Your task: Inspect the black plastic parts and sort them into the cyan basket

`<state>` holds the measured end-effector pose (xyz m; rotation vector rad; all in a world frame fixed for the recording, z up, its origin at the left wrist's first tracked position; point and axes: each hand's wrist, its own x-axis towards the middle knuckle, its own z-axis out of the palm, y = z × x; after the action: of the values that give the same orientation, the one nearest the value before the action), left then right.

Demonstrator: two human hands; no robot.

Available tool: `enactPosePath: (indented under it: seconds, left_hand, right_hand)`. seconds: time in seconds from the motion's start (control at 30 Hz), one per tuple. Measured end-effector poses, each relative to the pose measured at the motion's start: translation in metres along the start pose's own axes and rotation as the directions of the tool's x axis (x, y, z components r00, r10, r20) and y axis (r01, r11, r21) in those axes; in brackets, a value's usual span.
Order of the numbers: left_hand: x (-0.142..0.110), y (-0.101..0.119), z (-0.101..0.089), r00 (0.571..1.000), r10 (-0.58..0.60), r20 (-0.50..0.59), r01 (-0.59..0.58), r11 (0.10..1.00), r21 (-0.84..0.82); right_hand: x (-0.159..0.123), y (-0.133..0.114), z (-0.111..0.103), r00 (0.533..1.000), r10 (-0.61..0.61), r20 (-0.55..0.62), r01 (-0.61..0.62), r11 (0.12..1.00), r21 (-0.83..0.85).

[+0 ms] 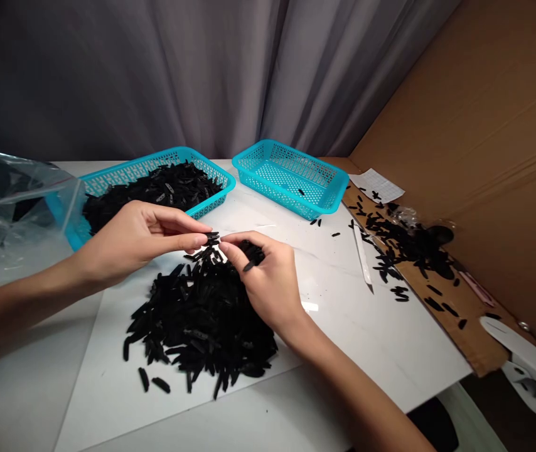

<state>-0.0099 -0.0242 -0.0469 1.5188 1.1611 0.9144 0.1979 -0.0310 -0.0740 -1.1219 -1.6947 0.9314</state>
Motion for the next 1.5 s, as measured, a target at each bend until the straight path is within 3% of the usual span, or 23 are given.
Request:
enactPosePath:
  seconds: [0.1,0.2,0.57,0.8,1.0,1.27,1.5]
  left_hand:
    - [-0.001,0.001,0.002,0.999,0.035,-0.026,-0.035,0.999,0.009]
    - [-0.002,0.001,0.006,0.999,0.045,-0.026,-0.045,0.999,-0.008]
    - [-0.004,-0.001,0.011,1.000,0.019,0.006,-0.019,1.000,-0.019]
    - [-0.006,0.002,0.013,1.000,0.012,0.007,-0.012,1.000,-0.006]
    - [-0.007,-0.001,0.018,1.000,-0.002,0.008,0.003,0.999,-0.048]
    - [-0.010,-0.010,0.027,0.993,-0.118,-0.021,0.106,0.948,-0.300]
    - [-0.012,-0.009,0.033,0.977,-0.207,0.061,0.209,0.844,-0.494]
  right_hand:
    - [0.003,-0.004,-0.002,0.948,0.266,0.176,-0.311,0.892,0.327]
    - [0.001,-0.005,-0.001,0.909,0.310,0.278,-0.407,0.803,0.436]
    - [-0.002,-0.004,0.005,0.920,0.318,0.227,-0.390,0.793,0.469]
    - [-0.003,-0.005,0.005,0.903,0.339,0.265,-0.430,0.704,0.564]
    - [-0.003,-0.008,0.008,0.901,0.371,0.224,-0.427,0.670,0.607]
    - [-0.005,-0.007,0.010,0.904,0.378,0.202,-0.413,0.642,0.646]
    - [-0.007,-0.007,0.012,0.907,0.377,0.188,-0.401,0.634,0.661]
